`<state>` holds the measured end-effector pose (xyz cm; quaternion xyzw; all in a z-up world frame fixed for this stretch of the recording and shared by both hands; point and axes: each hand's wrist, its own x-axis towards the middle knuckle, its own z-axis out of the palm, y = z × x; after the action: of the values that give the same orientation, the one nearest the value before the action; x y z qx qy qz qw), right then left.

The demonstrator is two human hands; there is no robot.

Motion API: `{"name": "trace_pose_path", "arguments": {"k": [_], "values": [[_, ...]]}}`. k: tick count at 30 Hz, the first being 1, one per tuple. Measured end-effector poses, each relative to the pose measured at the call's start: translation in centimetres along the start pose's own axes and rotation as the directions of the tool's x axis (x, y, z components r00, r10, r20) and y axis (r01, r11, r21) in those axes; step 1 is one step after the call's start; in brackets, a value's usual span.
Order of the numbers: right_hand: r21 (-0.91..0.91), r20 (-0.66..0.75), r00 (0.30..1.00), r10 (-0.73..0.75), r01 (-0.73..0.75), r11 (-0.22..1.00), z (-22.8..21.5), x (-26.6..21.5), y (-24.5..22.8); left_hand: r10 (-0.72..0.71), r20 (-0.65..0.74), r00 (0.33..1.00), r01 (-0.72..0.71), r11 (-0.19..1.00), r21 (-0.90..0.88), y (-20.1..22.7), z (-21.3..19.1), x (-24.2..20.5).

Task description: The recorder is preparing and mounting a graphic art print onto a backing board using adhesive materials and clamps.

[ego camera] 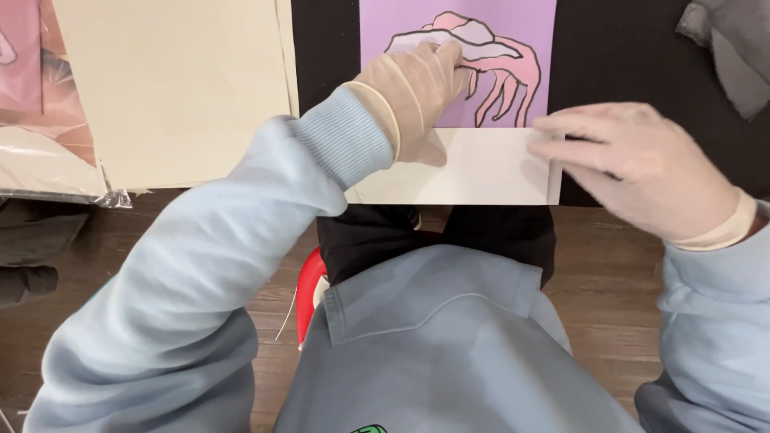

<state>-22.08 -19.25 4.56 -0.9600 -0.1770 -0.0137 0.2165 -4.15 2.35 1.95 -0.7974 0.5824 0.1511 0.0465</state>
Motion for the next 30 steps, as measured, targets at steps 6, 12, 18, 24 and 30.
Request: {"name": "trace_pose_path", "arguments": {"k": [6, 12, 18, 24, 30], "values": [[0.071, 0.05, 0.993, -0.106, 0.103, 0.992, 1.6, 0.7, -1.7, 0.002, -0.022, 1.0, -0.001, 1.0, 0.023, 0.0, 0.3, -0.1], [0.03, 0.04, 0.977, -0.21, 0.209, 0.977, 2.9, 1.6, -2.7, 0.005, -0.049, 0.999, -0.004, 1.0, 0.018, -0.2, 1.1, 0.3], [-0.008, 0.09, 0.977, -0.191, 0.193, 0.981, 3.5, 2.0, -4.0, 0.001, -0.017, 1.0, 0.0, 1.0, 0.024, 0.0, 1.0, 0.1], [-0.177, 0.062, 0.988, -0.142, 0.151, 0.973, 4.5, 1.4, -4.7, 0.068, -0.368, 0.927, -0.066, 0.998, 0.017, -0.5, 3.9, -0.6], [-0.205, 0.019, 0.99, -0.139, 0.14, 0.969, 4.8, 1.3, -4.8, 0.033, -0.195, 0.98, -0.059, 0.989, -0.133, 3.9, 1.8, -5.2]]}}
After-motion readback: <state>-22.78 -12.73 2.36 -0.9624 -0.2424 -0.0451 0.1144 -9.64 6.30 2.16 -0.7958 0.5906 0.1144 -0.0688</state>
